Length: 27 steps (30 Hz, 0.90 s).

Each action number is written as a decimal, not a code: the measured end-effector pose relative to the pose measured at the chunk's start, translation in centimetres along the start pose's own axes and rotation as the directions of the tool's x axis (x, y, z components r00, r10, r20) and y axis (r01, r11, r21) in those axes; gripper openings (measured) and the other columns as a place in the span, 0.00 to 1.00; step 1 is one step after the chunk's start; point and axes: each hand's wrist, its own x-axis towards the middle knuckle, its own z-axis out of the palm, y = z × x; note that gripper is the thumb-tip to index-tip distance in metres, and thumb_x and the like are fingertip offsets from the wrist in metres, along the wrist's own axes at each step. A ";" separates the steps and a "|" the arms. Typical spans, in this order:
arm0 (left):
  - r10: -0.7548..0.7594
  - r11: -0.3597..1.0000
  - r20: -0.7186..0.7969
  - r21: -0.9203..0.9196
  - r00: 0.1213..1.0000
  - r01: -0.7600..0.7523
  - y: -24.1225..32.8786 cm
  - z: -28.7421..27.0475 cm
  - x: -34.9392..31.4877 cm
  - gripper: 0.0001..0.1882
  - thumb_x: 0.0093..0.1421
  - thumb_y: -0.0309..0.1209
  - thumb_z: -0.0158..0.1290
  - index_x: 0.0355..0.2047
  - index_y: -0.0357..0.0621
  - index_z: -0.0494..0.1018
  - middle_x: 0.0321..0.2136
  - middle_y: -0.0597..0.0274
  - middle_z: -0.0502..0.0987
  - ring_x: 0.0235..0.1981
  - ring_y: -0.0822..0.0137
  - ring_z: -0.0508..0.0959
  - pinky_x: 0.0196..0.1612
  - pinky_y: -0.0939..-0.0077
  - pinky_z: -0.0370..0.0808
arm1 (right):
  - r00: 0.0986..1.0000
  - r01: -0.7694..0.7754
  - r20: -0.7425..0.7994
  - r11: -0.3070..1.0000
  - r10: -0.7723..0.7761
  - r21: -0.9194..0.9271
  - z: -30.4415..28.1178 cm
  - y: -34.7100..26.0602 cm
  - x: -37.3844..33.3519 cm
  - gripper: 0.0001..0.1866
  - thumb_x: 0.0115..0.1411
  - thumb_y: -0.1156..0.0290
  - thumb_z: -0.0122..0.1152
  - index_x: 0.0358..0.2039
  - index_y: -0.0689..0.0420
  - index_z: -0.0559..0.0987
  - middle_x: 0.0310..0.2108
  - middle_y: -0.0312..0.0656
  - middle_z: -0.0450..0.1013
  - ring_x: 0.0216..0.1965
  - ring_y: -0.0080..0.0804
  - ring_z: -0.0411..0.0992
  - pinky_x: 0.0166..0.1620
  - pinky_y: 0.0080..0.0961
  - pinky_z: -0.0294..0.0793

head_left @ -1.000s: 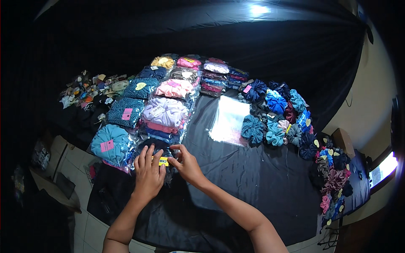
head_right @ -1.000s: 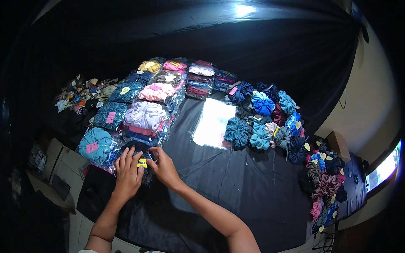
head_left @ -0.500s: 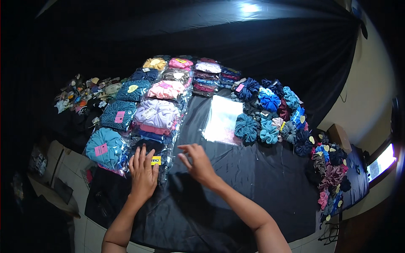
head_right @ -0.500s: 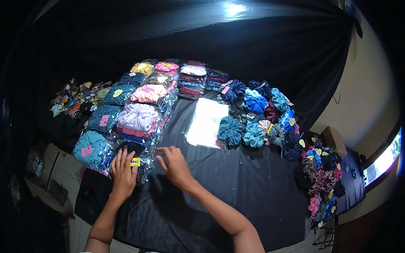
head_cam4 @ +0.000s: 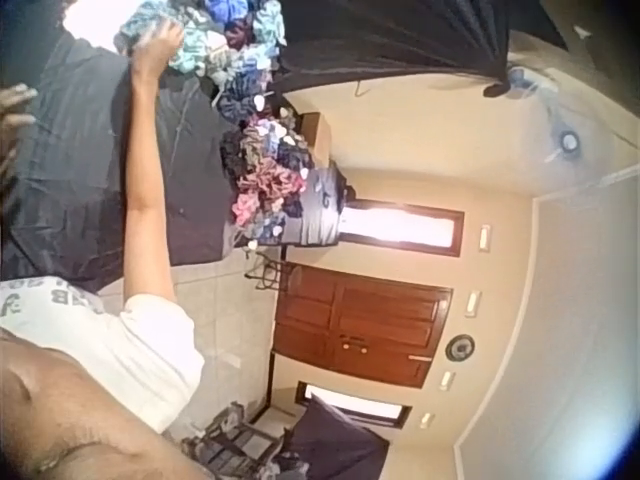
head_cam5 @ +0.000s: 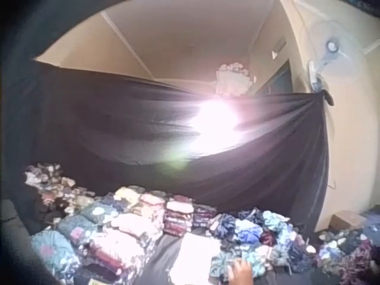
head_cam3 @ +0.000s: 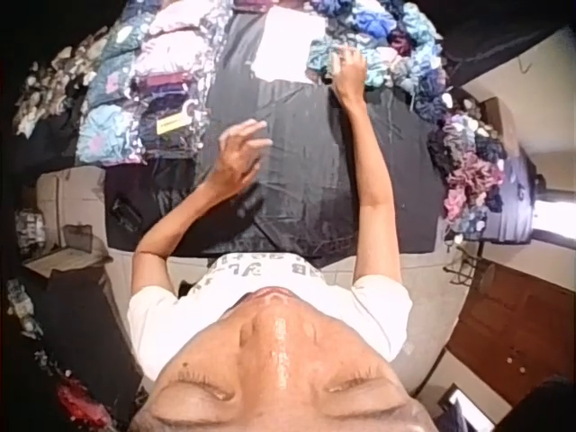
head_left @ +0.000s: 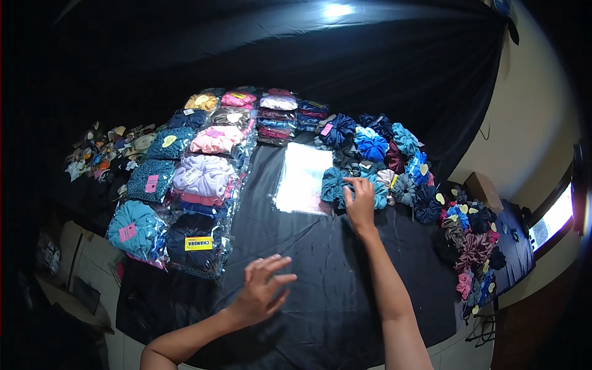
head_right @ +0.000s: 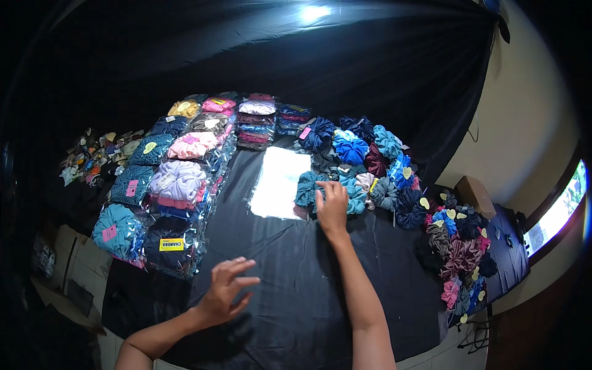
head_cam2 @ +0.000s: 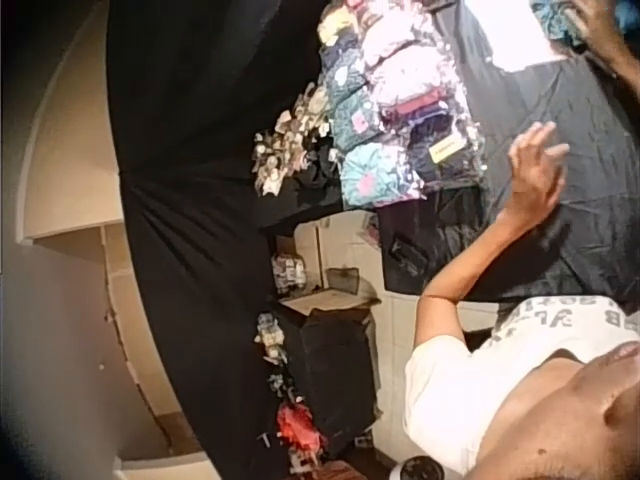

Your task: The recorder is packing various colored scrunchies into individual small plastic adhesive bags.

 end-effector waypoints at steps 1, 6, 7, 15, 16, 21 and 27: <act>0.026 0.998 0.090 -0.062 0.996 -0.020 0.1 0.8 0.1 0.18 0.56 0.29 0.57 0.48 0.51 0.71 0.59 0.56 0.65 0.63 0.54 0.62 0.61 0.55 0.55 | 0.999 -0.014 -0.032 1.000 0.015 0.005 -0.4 1.0 -0.1 0.15 0.55 0.72 0.61 0.44 0.52 0.78 0.41 0.42 0.70 0.46 0.43 0.67 0.50 0.38 0.65; 0.055 0.975 0.224 -0.220 0.973 -0.004 0.2 3.5 1.1 0.15 0.58 0.26 0.57 0.46 0.49 0.72 0.58 0.58 0.65 0.62 0.56 0.63 0.59 0.58 0.61 | 0.988 -0.148 -0.002 0.964 0.152 -0.220 -3.9 5.4 -1.2 0.17 0.53 0.68 0.62 0.44 0.53 0.77 0.42 0.44 0.71 0.47 0.45 0.67 0.53 0.38 0.64; 0.049 0.967 0.246 -0.254 0.968 0.015 0.1 4.0 1.3 0.15 0.58 0.26 0.57 0.46 0.48 0.73 0.58 0.58 0.65 0.61 0.57 0.64 0.59 0.58 0.61 | 0.988 -0.152 -0.003 0.963 0.155 -0.222 -3.9 6.6 -1.4 0.17 0.53 0.68 0.62 0.44 0.53 0.77 0.42 0.44 0.71 0.47 0.45 0.67 0.53 0.38 0.64; -0.030 0.904 0.365 -0.388 0.931 0.181 -0.8 6.6 2.0 0.12 0.61 0.28 0.53 0.45 0.47 0.72 0.57 0.61 0.66 0.57 0.57 0.67 0.58 0.61 0.62 | 0.994 -0.089 -0.072 0.995 0.086 -0.035 -5.2 10.6 -2.5 0.11 0.57 0.71 0.59 0.41 0.56 0.79 0.39 0.45 0.72 0.46 0.46 0.67 0.50 0.39 0.66; -0.028 0.900 0.373 -0.395 0.928 0.186 -0.9 6.8 2.0 0.12 0.61 0.28 0.52 0.45 0.48 0.73 0.57 0.62 0.67 0.58 0.57 0.66 0.58 0.61 0.61 | 0.986 -0.124 -0.128 0.986 0.109 -0.113 -5.8 11.9 -2.4 0.12 0.56 0.74 0.59 0.41 0.56 0.78 0.39 0.46 0.72 0.46 0.46 0.67 0.50 0.40 0.66; -0.018 0.902 0.388 -0.391 0.922 0.183 -1.6 7.2 1.7 0.11 0.61 0.27 0.51 0.45 0.47 0.73 0.56 0.62 0.68 0.58 0.59 0.66 0.59 0.62 0.59 | 0.967 -0.250 -0.064 0.862 0.248 -0.440 -6.9 15.2 -1.8 0.30 0.47 0.75 0.66 0.53 0.55 0.69 0.48 0.46 0.67 0.51 0.48 0.63 0.52 0.44 0.65; 0.013 0.913 0.394 -0.380 0.919 0.150 -1.8 7.2 1.6 0.12 0.61 0.27 0.52 0.45 0.48 0.74 0.55 0.63 0.69 0.59 0.63 0.66 0.59 0.63 0.59 | 0.940 -0.340 -0.109 0.861 0.323 -0.380 -6.6 18.1 -0.9 0.18 0.51 0.67 0.67 0.41 0.59 0.75 0.41 0.46 0.70 0.47 0.49 0.67 0.49 0.46 0.67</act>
